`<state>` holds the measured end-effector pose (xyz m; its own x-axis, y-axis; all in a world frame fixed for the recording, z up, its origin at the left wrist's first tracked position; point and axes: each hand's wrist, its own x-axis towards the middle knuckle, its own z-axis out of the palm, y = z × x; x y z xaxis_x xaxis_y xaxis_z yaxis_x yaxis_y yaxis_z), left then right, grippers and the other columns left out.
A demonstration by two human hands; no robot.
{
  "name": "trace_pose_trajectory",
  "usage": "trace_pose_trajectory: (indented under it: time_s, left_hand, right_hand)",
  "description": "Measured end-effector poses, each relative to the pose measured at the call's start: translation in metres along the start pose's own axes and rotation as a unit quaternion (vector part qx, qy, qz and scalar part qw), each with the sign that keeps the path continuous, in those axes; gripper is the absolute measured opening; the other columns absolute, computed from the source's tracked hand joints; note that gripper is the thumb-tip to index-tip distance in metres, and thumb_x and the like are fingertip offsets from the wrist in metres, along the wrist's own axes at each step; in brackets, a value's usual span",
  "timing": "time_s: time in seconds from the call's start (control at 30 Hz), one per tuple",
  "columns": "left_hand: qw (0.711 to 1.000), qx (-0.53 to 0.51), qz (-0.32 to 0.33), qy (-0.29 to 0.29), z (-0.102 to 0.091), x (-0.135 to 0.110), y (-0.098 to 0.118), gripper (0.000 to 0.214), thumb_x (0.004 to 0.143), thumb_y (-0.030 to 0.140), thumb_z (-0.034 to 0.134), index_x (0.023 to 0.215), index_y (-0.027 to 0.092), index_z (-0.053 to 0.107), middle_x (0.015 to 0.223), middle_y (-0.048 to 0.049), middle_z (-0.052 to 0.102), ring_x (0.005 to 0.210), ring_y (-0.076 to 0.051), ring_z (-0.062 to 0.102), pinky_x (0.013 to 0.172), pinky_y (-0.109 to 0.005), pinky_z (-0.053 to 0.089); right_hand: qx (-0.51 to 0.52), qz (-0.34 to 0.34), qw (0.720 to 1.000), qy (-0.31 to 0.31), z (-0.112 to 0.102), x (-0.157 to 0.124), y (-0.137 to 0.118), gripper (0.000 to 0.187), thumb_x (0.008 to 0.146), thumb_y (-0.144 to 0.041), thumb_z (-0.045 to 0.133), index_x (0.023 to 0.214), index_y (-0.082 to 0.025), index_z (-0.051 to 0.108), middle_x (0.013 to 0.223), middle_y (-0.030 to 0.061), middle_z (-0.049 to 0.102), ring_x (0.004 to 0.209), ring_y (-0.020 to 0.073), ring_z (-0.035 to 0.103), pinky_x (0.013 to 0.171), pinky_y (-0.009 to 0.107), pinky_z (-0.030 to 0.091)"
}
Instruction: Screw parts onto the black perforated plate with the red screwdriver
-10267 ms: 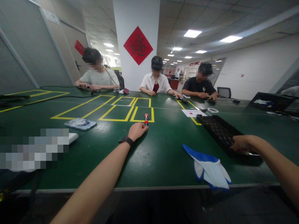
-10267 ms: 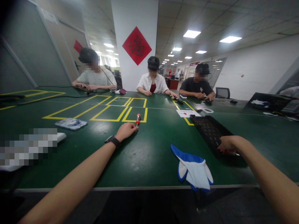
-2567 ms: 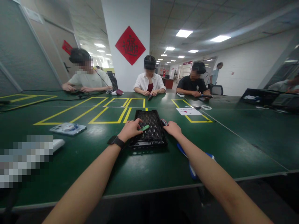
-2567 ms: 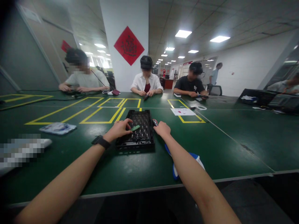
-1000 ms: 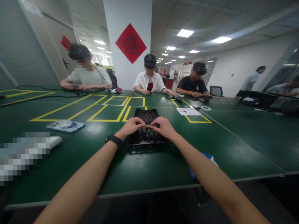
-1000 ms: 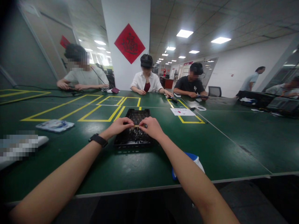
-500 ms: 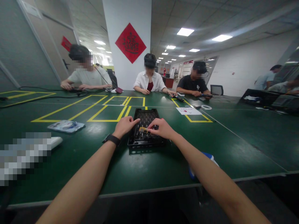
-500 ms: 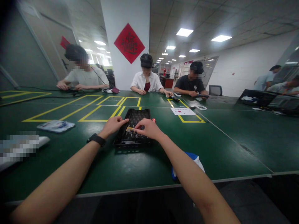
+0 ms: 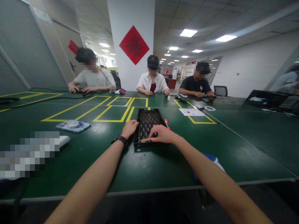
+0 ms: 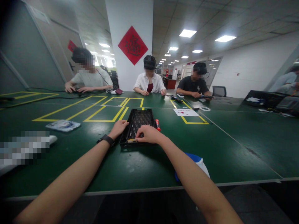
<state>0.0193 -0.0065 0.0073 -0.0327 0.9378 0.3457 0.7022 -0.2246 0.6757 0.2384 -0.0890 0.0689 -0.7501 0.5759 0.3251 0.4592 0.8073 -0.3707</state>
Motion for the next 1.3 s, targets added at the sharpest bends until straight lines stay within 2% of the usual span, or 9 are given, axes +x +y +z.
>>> trace_pose_trajectory:
  time_s: [0.17,0.47,0.77,1.03,1.17,1.3]
  left_hand:
    - [0.999,-0.006,0.039,-0.020,-0.005,-0.002,-0.001,0.035,0.075,0.041,0.042,0.050,0.018,0.034,0.048,0.0042,0.037,0.050,-0.011,0.036,0.049,-0.023,0.022]
    - [1.000,0.001,0.023,-0.008,-0.003,-0.004,0.001,0.035,0.077,0.041,0.042,0.050,0.018,0.035,0.049,0.0043,0.037,0.051,-0.010,0.037,0.050,-0.023,0.023]
    - [0.998,-0.007,0.047,-0.038,-0.002,-0.005,0.002,0.032,0.074,0.040,0.046,0.054,0.019,0.034,0.052,0.0043,0.039,0.053,-0.011,0.039,0.052,-0.023,0.027]
    - [0.998,0.005,0.060,-0.032,0.002,-0.001,-0.001,0.030,0.078,0.037,0.040,0.055,0.019,0.034,0.054,0.0032,0.041,0.055,-0.012,0.040,0.052,-0.024,0.025]
    - [0.996,-0.014,0.074,-0.044,0.004,0.002,-0.003,0.031,0.079,0.039,0.038,0.057,0.019,0.033,0.054,0.0035,0.039,0.055,-0.012,0.039,0.052,-0.024,0.024]
    - [0.997,0.001,0.073,-0.039,0.005,0.003,-0.005,0.033,0.080,0.041,0.038,0.056,0.019,0.033,0.053,0.0035,0.038,0.054,-0.012,0.038,0.052,-0.025,0.023]
  right_hand:
    - [0.008,-0.003,1.000,-0.008,0.000,0.001,-0.001,0.010,0.071,-0.026,0.064,0.074,-0.018,0.070,0.076,0.0028,0.067,0.077,0.0142,0.057,0.076,0.027,0.040]
    - [0.044,0.021,0.999,0.003,0.003,0.000,0.000,0.012,0.070,-0.025,0.063,0.077,-0.019,0.071,0.078,0.0020,0.068,0.074,0.0130,0.059,0.072,0.025,0.042]
    - [0.060,0.013,0.998,-0.025,0.001,-0.002,0.002,0.017,0.072,-0.030,0.063,0.083,-0.019,0.071,0.080,0.0021,0.070,0.078,0.0138,0.061,0.074,0.023,0.044]
    - [0.055,-0.008,0.998,-0.014,0.001,-0.001,0.004,0.018,0.072,-0.030,0.063,0.083,-0.019,0.071,0.079,0.0022,0.070,0.079,0.0140,0.061,0.076,0.024,0.043]
    - [0.070,0.007,0.997,0.019,0.001,-0.002,0.006,0.019,0.071,-0.032,0.065,0.082,-0.019,0.071,0.079,0.0027,0.070,0.078,0.0135,0.061,0.074,0.023,0.043]
    - [0.073,0.021,0.997,0.004,0.002,-0.002,0.007,0.020,0.071,-0.032,0.064,0.082,-0.017,0.071,0.079,0.0035,0.070,0.075,0.0131,0.062,0.072,0.022,0.043]
